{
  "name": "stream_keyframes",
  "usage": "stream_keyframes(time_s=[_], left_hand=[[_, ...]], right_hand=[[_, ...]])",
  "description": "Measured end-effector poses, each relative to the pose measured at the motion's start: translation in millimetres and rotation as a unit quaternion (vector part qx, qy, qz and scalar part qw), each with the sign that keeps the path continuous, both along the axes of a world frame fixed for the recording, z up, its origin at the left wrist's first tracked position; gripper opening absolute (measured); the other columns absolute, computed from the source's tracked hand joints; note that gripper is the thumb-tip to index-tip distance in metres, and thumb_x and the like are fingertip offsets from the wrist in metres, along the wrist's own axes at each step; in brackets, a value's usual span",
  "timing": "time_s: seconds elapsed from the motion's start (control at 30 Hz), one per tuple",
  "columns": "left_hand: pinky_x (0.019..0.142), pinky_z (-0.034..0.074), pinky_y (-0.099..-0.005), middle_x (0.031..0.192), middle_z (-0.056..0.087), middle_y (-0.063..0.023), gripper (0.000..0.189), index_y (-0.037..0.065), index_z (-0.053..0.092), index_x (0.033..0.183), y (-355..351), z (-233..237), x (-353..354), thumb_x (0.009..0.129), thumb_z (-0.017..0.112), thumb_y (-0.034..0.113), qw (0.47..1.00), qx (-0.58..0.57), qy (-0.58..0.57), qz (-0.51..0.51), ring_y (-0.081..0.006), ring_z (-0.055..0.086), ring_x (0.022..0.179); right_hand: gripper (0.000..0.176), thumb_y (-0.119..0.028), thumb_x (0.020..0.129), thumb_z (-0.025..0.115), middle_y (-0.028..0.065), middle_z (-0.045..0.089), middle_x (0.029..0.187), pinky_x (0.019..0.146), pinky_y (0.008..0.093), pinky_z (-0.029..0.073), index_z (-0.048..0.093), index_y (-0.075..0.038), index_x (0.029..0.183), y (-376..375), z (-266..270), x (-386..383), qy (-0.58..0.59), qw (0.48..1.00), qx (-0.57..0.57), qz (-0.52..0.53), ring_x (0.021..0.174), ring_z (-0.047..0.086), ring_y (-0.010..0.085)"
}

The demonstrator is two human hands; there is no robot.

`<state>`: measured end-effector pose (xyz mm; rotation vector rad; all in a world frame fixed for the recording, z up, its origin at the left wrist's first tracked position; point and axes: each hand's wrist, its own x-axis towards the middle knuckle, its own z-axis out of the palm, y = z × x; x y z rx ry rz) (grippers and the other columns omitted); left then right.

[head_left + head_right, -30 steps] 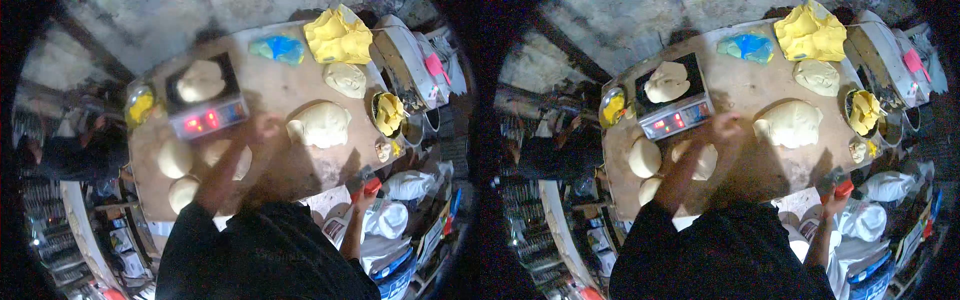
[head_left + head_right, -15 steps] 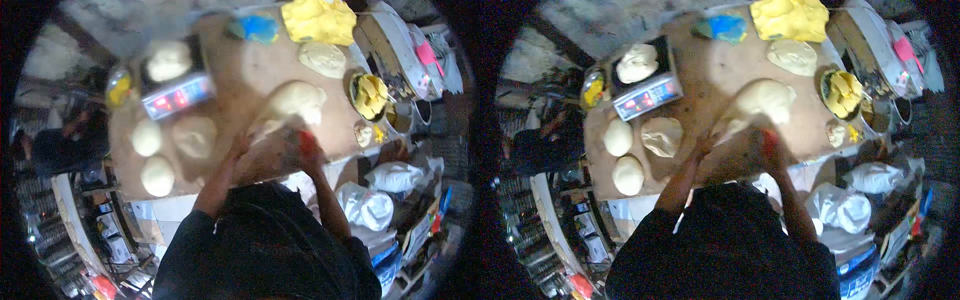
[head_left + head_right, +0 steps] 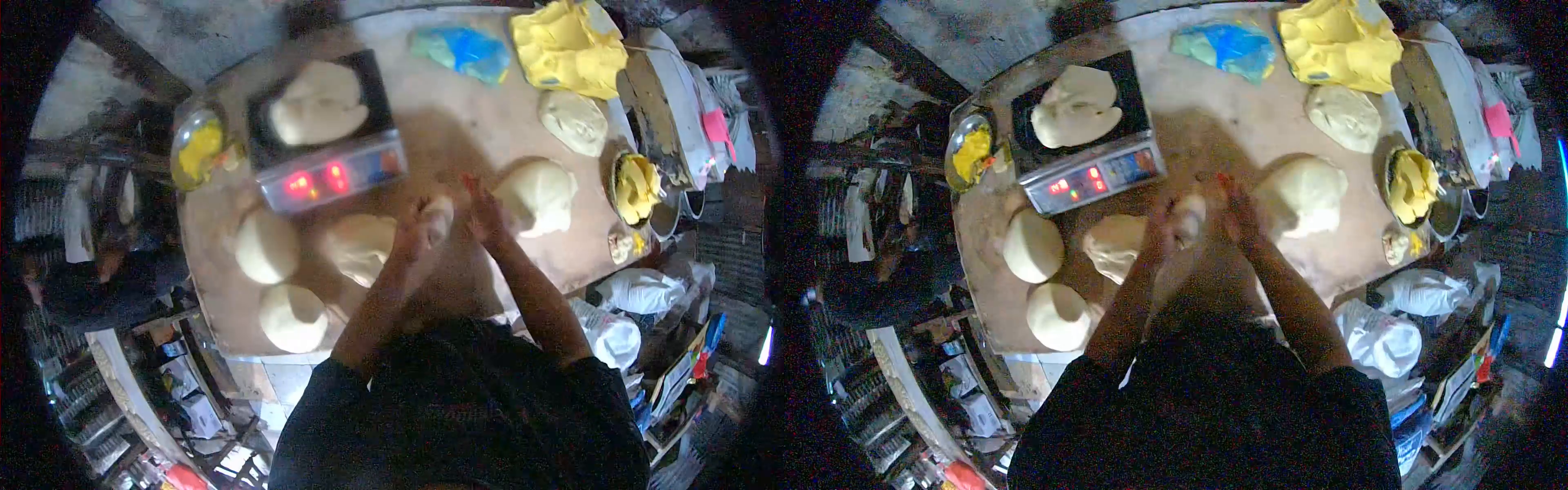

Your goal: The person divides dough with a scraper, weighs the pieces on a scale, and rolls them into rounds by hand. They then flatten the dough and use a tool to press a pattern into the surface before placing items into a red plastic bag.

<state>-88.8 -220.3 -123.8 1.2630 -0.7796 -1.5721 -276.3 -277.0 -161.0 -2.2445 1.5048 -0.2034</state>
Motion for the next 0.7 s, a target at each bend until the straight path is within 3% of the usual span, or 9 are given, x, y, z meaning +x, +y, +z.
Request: stream_keyframes(time_s=[0.1,0.13,0.17,0.2,0.27,0.37,0.43,0.53,0.7], left_hand=[[0.092,0.045,-0.034,0.131,0.042,-0.0073,0.042,0.008,0.044,0.128,-74.6,-33.6,96.4,0.092,0.049,0.03,0.957,-0.171,0.165,0.163,-0.0201,0.051,0.106],[0.092,0.044,-0.036,0.127,0.045,-0.0102,0.043,0.006,0.045,0.125,-104.1,-19.1,127.6,0.091,0.051,0.031,0.947,-0.24,0.117,0.179,-0.0241,0.052,0.105],[0.092,0.044,-0.038,0.122,0.048,-0.0131,0.044,0.005,0.047,0.123,-124.3,5.9,153.4,0.089,0.052,0.032,0.927,-0.291,-0.182,0.152,-0.0282,0.052,0.104],[0.092,0.043,-0.04,0.118,0.051,-0.016,0.044,0.003,0.049,0.121,-133.6,32.9,175.1,0.088,0.054,0.032,0.811,-0.299,-0.486,0.126,-0.0323,0.052,0.104],[0.092,0.041,-0.044,0.108,0.056,-0.0219,0.046,0.0,0.053,0.116,-135.7,69.3,199.0,0.084,0.057,0.033,0.707,-0.28,-0.639,0.111,-0.0404,0.052,0.102],[0.085,0.046,-0.0411,0.112,0.055,-0.0177,0.042,0.007,0.056,0.11,-89.8,106.5,171.9,0.078,0.066,0.032,0.62,-0.165,-0.721,0.262,-0.0357,0.056,0.098],[0.084,0.046,-0.0409,0.11,0.056,-0.0189,0.046,0.004,0.054,0.112,-53.0,102.3,135.6,0.078,0.066,0.033,0.741,-0.14,-0.611,0.241,-0.0345,0.056,0.098],[0.082,0.048,-0.0396,0.11,0.056,-0.0208,0.045,0.003,0.054,0.113,-5.7,25.1,46.7,0.079,0.064,0.031,0.846,-0.286,-0.449,0.011,-0.0333,0.057,0.096],[0.082,0.047,-0.0436,0.11,0.054,-0.0219,0.045,0.001,0.055,0.111,13.9,-62.7,-106.8,0.079,0.063,0.031,0.892,-0.184,-0.387,-0.146,-0.0354,0.056,0.096]], right_hand=[[0.052,-0.006,0.084,0.049,0.0293,0.051,0.114,0.082,0.0484,0.044,0.033,-0.006,0.133,-0.1,38.5,10.0,-0.155,0.979,-0.135,0.006,0.1,0.054,0.0421],[0.047,-0.007,0.083,0.05,0.0285,0.055,0.105,0.077,0.0496,0.045,0.036,-0.007,0.128,-4.6,64.7,15.6,-0.084,0.994,-0.044,-0.056,0.093,0.055,0.0436],[0.042,-0.008,0.082,0.052,0.0277,0.059,0.095,0.071,0.0508,0.046,0.039,-0.008,0.123,-7.6,78.3,19.4,-0.01,0.992,0.046,-0.117,0.086,0.057,0.0451],[0.042,-0.008,0.082,0.052,0.0277,0.059,0.095,0.071,0.0508,0.046,0.039,-0.008,0.123,-9.6,69.9,14.5,-0.007,0.993,0.043,-0.114,0.086,0.057,0.0451],[0.06,-0.029,0.076,0.064,0.023,0.062,0.093,0.07,0.05,0.047,0.041,-0.008,0.126,-18.0,38.0,-11.4,0.03,0.979,0.067,-0.192,0.083,0.059,0.0437],[0.045,-0.024,0.081,0.06,0.0208,0.062,0.089,0.066,0.0426,0.051,0.044,-0.004,0.119,-7.7,59.9,-18.5,-0.042,0.982,0.06,-0.175,0.079,0.062,0.0365],[0.042,-0.021,0.083,0.059,0.0197,0.062,0.088,0.065,0.0397,0.052,0.045,-0.002,0.117,7.9,66.7,-24.0,-0.121,0.963,0.124,-0.209,0.078,0.063,0.0335],[0.037,-0.015,0.079,0.065,0.0216,0.062,0.084,0.065,0.0416,0.05,0.049,-0.005,0.111,33.1,54.9,-55.4,-0.224,0.957,-0.166,-0.081,0.077,0.063,0.0365],[0.04,-0.018,0.079,0.067,0.0184,0.063,0.089,0.066,0.0376,0.05,0.05,-0.003,0.112,61.3,68.9,-108.6,-0.169,0.939,-0.126,-0.271,0.078,0.064,0.0333]])
